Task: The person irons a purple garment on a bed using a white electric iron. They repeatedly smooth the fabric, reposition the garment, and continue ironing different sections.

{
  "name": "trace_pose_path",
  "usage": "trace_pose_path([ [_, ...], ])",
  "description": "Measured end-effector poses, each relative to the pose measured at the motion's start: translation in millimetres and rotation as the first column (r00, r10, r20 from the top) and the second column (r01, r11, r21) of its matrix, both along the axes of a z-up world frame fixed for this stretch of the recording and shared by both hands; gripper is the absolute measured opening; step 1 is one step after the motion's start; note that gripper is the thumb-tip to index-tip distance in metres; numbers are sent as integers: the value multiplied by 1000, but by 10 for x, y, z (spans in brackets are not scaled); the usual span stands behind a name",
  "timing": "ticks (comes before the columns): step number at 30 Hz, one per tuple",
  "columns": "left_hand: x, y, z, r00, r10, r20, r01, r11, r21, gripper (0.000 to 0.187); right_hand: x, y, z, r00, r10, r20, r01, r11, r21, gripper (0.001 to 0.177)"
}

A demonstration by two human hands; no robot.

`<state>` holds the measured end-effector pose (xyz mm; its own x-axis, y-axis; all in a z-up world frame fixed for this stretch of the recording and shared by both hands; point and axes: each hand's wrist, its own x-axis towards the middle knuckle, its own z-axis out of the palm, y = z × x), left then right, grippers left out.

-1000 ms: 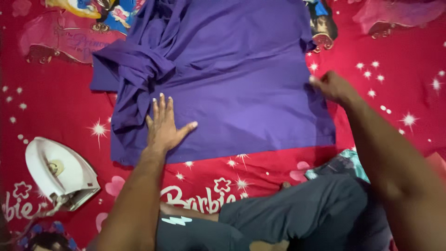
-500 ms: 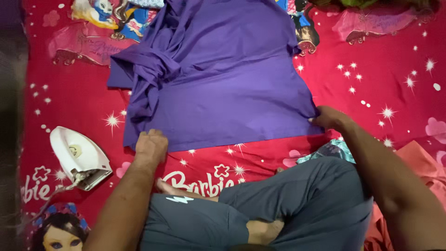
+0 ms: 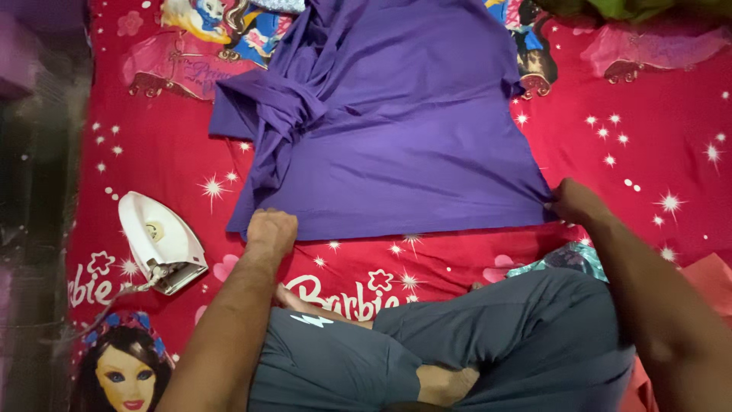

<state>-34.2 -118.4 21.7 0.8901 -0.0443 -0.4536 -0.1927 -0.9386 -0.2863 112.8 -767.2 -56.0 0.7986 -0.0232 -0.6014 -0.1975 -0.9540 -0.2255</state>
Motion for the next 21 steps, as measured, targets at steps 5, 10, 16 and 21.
trace_pose_path([
  [5,-15,21,272,987,160,-19,-160,969,-189,18,-23,-6,25,952,256,168,-228,959,-167,32],
  [10,119,86,653,875,484,-23,-421,736,-530,33,-26,358,507,961,35,276,10,987,-162,39],
  [16,385,279,715,606,632,483,-197,707,-679,66,35,1726,858,787,373,491,-430,903,4,29],
  [21,639,453,538,490,690,532,-317,710,-629,83,-106,3322,880,703,406,584,-617,756,216,23],
])
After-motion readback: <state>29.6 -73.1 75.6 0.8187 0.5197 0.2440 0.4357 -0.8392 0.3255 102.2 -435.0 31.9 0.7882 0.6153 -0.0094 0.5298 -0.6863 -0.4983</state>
